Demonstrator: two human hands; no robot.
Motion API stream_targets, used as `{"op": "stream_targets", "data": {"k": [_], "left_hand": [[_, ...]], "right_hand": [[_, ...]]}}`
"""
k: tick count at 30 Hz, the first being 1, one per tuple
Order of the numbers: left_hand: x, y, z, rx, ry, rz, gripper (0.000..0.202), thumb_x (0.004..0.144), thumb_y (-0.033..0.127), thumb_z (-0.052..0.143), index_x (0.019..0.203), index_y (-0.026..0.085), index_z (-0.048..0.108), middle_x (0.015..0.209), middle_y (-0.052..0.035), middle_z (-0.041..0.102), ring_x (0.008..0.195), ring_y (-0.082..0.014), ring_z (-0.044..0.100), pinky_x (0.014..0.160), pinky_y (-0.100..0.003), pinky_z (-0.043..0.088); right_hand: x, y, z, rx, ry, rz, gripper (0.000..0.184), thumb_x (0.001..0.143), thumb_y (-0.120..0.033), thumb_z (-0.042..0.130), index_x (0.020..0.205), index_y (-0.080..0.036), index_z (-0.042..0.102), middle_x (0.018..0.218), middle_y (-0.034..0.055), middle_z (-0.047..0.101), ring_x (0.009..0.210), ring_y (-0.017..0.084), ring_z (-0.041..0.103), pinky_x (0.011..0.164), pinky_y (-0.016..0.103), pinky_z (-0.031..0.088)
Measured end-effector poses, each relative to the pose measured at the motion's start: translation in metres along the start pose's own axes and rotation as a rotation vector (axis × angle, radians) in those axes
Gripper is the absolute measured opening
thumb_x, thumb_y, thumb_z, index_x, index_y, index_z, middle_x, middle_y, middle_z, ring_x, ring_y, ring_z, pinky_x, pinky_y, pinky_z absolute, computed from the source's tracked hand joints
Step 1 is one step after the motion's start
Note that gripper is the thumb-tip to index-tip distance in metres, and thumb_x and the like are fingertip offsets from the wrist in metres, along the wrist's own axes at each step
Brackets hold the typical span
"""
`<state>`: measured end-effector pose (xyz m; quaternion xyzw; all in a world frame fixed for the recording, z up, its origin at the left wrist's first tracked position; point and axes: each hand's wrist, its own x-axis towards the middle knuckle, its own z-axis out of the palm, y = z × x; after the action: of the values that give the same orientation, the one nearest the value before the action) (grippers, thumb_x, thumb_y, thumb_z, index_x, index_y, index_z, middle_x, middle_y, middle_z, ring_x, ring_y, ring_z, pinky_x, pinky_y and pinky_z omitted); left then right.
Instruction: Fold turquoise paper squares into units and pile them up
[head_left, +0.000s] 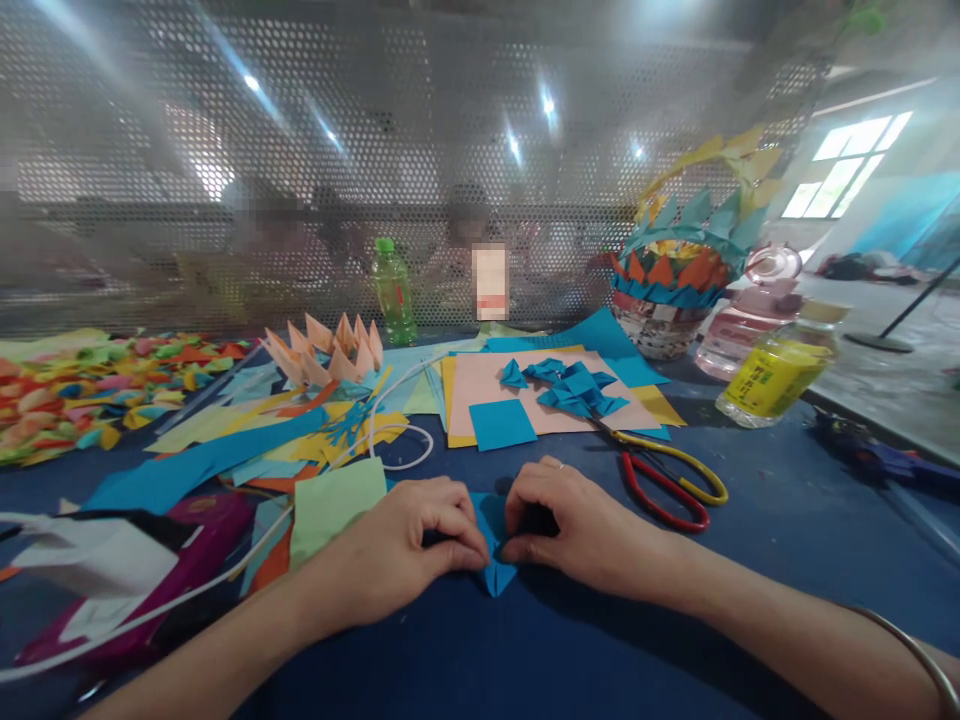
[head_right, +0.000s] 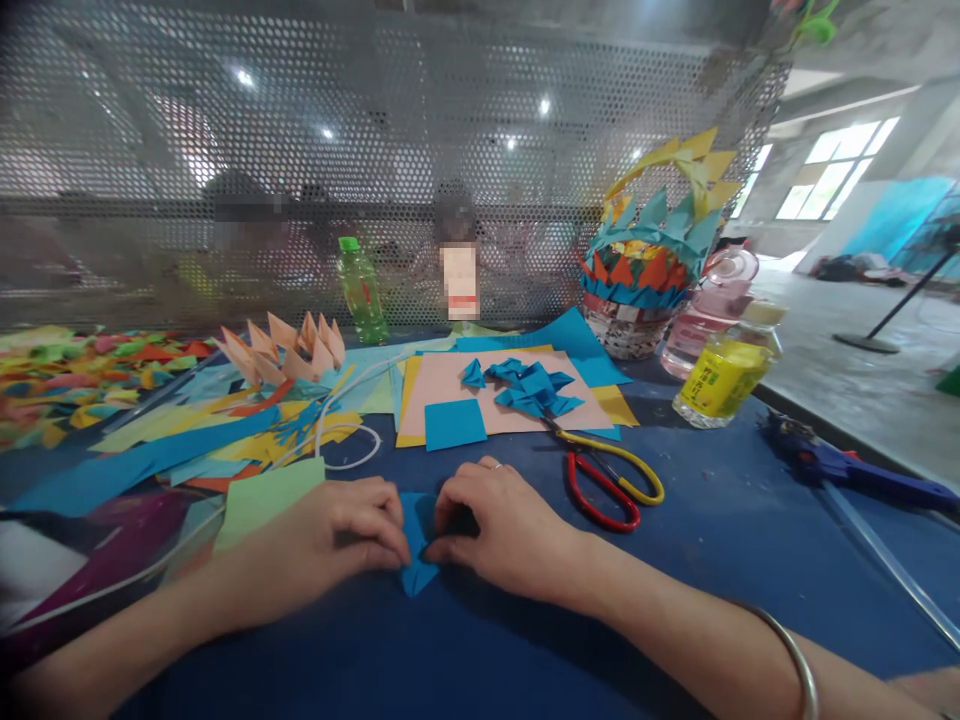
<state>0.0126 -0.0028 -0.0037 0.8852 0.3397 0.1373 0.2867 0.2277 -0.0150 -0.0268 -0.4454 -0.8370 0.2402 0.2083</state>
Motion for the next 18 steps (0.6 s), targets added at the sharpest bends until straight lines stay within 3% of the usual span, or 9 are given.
{"op": "stream_targets", "data": {"k": [8,18], "left_hand": [[0.0,0.001,0.014,0.035,0.074,-0.089,0.014,0.085,0.014,0.065,0.076,0.022,0.071,0.076,0.003,0.066,0.08,-0.0155,0.058,0.075,-0.029,0.042],[0.0,0.008,0.019,0.06,0.116,-0.146,0.014,0.085,0.012,0.065,0.073,0.02,0.065,0.076,0.0033,0.064,0.079,-0.0168,0.056,0.076,-0.032,0.039]], "right_hand": [[0.0,0.002,0.0,-0.002,0.008,-0.02,0.017,0.075,-0.026,0.078,0.077,-0.018,0.062,0.078,-0.0009,0.062,0.079,0.016,0.05,0.071,0.028,0.035],[0.001,-0.002,-0.002,0.001,0.002,-0.007,0.017,0.075,-0.025,0.078,0.076,-0.018,0.062,0.078,-0.0015,0.061,0.079,0.015,0.05,0.071,0.028,0.035]]}}
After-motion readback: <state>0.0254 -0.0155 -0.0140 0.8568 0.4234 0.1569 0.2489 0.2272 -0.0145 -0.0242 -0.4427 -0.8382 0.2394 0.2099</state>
